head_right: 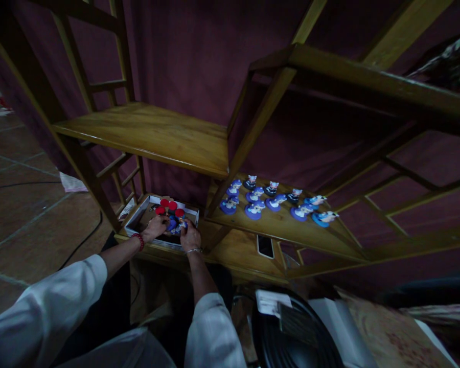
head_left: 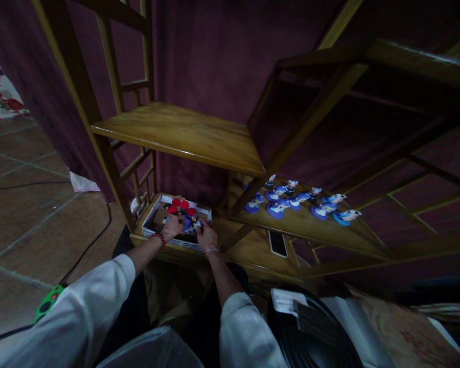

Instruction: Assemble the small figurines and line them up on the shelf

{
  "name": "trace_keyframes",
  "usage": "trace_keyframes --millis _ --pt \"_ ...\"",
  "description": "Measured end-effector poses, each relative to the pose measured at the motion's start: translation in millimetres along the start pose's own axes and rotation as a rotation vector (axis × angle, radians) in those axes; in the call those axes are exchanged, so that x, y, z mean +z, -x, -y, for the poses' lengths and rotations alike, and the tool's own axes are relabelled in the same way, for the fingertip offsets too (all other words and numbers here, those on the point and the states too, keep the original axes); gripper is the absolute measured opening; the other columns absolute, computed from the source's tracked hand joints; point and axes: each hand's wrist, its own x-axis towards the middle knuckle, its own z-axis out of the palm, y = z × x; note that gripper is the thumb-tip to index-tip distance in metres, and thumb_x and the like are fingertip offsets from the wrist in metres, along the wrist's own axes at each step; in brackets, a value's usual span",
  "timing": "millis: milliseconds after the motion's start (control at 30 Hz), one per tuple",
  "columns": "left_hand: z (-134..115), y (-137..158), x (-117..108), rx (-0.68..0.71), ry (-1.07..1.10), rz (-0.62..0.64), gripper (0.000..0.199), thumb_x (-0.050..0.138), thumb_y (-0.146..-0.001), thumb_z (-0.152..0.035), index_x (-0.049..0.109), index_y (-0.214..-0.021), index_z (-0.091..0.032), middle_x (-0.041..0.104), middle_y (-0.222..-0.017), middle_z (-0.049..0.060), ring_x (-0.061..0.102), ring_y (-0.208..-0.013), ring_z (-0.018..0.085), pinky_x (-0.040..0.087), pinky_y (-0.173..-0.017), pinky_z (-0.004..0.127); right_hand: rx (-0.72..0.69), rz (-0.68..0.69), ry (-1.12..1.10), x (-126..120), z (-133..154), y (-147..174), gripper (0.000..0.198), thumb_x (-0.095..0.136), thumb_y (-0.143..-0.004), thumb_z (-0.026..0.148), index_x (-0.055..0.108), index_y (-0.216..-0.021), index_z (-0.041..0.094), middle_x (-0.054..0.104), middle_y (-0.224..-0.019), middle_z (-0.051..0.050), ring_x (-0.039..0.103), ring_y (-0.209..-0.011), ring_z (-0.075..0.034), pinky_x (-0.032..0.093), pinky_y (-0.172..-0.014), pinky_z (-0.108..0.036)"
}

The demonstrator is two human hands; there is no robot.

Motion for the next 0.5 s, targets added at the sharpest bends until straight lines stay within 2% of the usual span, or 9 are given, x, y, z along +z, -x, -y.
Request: trace_keyframes --millis 167,300,500 --pt "7 -8 14 -0.033 0.173 0.073 0.027 0.042 -0.081 -0.016 0.06 -0.101 -0.015 0.066 -0.091 0.005 0.063 -0.065 0.009 0.047 -0.057 0.016 -0.01 -0.004 -0.008 -3 1 2 0.034 0.043 -0.082 0.026 0.048 -0.116 0.027 0.063 -0.104 -0.001 0.059 -0.088 -0.015 0.041 -0.077 -0.023" --pt "6 -10 20 -0.052 0.252 0.104 0.025 0.042 -0.08 -0.015 0.059 -0.098 -0.013 0.066 -0.095 0.005 0.063 -0.064 0.009 0.047 -0.055 0.015 -0.006 -0.014 -0.051 -4 0 3 0.036 0.043 -0.082 0.027 0.046 -0.118 0.027 0.064 -0.1 -0.001 0.059 -0.087 -0.014 0.042 -0.076 -0.023" --pt "-3 -3 21 -0.09 0.294 0.084 0.027 0.042 -0.081 -0.016 0.057 -0.104 -0.014 0.066 -0.097 0.004 0.063 -0.069 0.008 0.048 -0.055 0.014 0.031 -0.001 -0.102 -4 -1 2 0.036 0.045 -0.081 0.027 0.047 -0.117 0.029 0.064 -0.095 0.001 0.059 -0.084 -0.012 0.042 -0.073 -0.021"
